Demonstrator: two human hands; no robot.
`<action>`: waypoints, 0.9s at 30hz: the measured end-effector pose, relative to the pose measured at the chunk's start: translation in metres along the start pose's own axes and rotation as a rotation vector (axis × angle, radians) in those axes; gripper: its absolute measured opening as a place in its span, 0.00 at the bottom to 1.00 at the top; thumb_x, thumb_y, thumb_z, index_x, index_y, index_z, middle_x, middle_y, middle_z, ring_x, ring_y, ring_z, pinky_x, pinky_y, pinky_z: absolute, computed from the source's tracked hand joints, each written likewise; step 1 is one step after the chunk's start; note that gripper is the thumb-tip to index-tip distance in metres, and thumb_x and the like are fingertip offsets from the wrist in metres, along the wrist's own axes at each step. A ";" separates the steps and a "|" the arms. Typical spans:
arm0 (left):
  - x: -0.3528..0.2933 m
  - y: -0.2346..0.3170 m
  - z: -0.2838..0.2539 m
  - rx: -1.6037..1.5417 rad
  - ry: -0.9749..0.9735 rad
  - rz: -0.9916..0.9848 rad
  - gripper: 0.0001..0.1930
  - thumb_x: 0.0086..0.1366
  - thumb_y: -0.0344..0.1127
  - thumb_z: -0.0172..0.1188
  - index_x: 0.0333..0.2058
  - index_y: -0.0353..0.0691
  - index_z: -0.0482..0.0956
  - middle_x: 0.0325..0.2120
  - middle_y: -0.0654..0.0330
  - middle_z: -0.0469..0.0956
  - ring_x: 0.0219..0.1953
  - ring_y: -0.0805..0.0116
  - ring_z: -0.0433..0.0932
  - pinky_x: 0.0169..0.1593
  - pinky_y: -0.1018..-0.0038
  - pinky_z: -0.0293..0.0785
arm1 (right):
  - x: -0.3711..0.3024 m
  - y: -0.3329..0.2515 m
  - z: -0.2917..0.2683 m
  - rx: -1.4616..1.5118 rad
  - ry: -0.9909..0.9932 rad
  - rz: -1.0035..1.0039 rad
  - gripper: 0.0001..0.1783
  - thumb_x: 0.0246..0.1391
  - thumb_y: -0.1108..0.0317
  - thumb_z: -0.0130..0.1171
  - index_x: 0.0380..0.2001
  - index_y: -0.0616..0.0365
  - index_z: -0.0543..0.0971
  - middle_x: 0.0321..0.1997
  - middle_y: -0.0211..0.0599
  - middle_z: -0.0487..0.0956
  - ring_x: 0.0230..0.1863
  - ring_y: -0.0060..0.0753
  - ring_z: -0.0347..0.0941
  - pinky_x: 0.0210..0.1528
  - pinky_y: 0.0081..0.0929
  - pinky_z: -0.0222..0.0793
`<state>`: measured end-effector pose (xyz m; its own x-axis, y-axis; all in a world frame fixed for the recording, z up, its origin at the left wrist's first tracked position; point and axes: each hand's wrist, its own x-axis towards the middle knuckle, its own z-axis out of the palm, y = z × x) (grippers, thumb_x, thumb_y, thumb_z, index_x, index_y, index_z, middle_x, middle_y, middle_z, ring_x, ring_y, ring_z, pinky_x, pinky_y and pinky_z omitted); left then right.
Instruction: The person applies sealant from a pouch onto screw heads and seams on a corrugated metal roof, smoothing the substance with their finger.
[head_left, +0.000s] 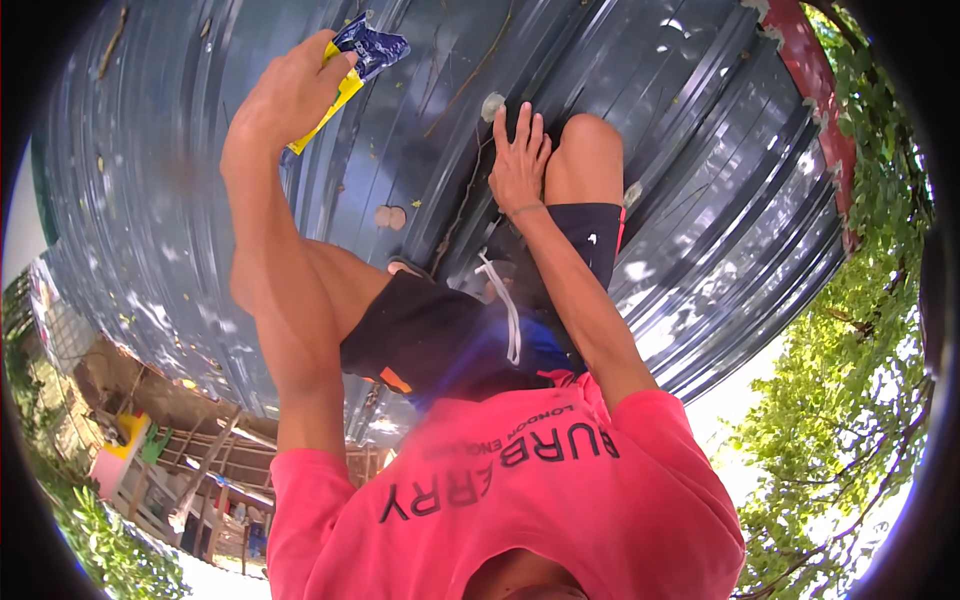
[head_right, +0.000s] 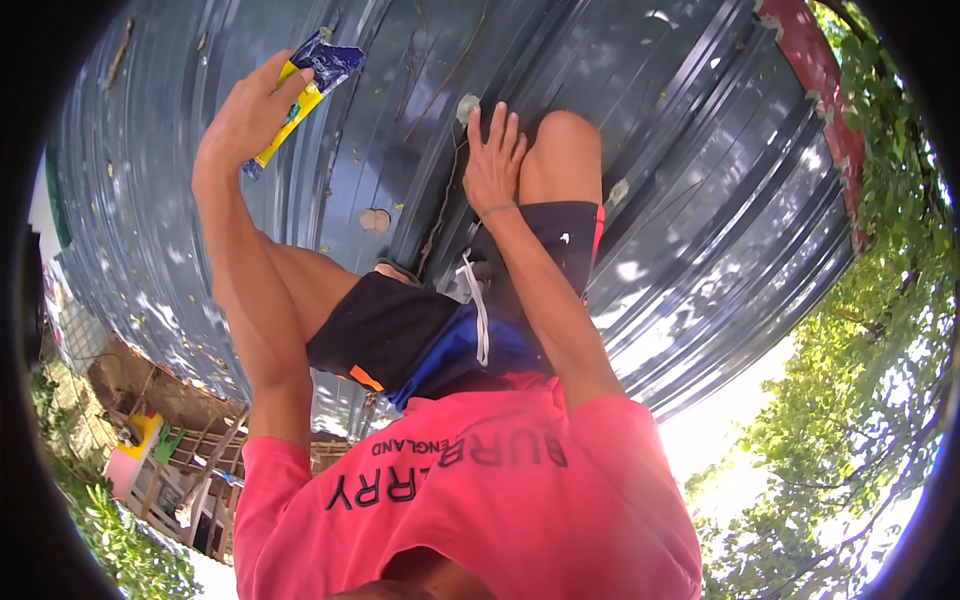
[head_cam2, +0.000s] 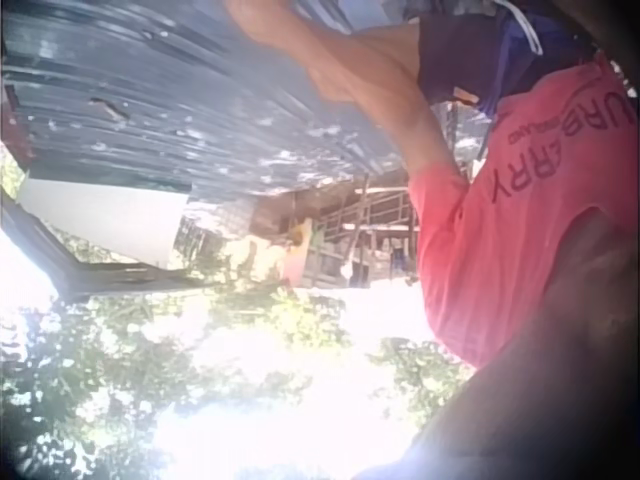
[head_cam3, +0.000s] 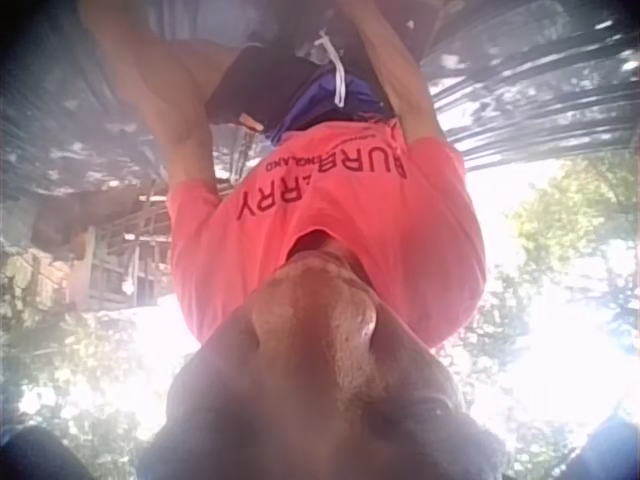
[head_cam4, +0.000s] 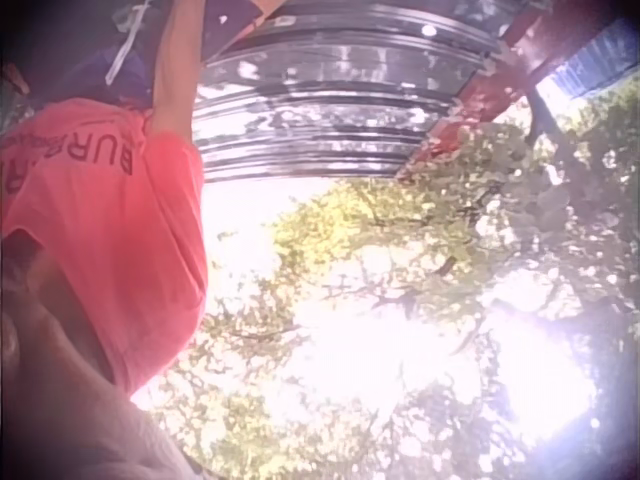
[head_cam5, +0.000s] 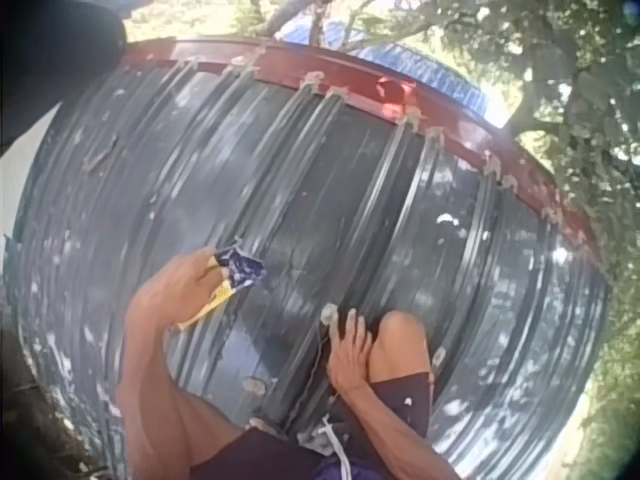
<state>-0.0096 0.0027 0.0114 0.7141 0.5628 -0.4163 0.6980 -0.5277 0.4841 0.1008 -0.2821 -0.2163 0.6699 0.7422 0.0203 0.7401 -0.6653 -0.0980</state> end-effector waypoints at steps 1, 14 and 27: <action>0.002 0.001 0.002 -0.003 -0.002 0.007 0.26 0.72 0.53 0.51 0.56 0.36 0.73 0.41 0.41 0.81 0.43 0.43 0.79 0.49 0.58 0.72 | 0.000 0.001 0.001 -0.006 0.002 0.005 0.48 0.49 0.80 0.55 0.75 0.48 0.53 0.80 0.54 0.44 0.79 0.62 0.41 0.74 0.59 0.41; 0.013 -0.007 0.014 -0.032 0.128 0.131 0.23 0.73 0.51 0.51 0.51 0.34 0.73 0.36 0.42 0.80 0.37 0.43 0.76 0.46 0.59 0.71 | -0.007 -0.033 -0.003 0.283 0.041 0.186 0.43 0.48 0.79 0.54 0.71 0.58 0.60 0.77 0.63 0.46 0.77 0.68 0.40 0.75 0.62 0.38; -0.009 0.000 -0.011 -0.411 0.577 0.154 0.15 0.72 0.43 0.57 0.44 0.35 0.75 0.28 0.50 0.79 0.30 0.53 0.77 0.37 0.61 0.72 | 0.082 0.020 -0.196 1.013 0.620 0.228 0.26 0.56 0.80 0.49 0.59 0.59 0.76 0.63 0.42 0.75 0.63 0.37 0.70 0.65 0.30 0.62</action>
<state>-0.0168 0.0046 0.0242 0.5815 0.8077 0.0972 0.4345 -0.4095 0.8022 0.1821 -0.2508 -0.0220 0.8990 0.2666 0.3475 0.4052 -0.2051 -0.8909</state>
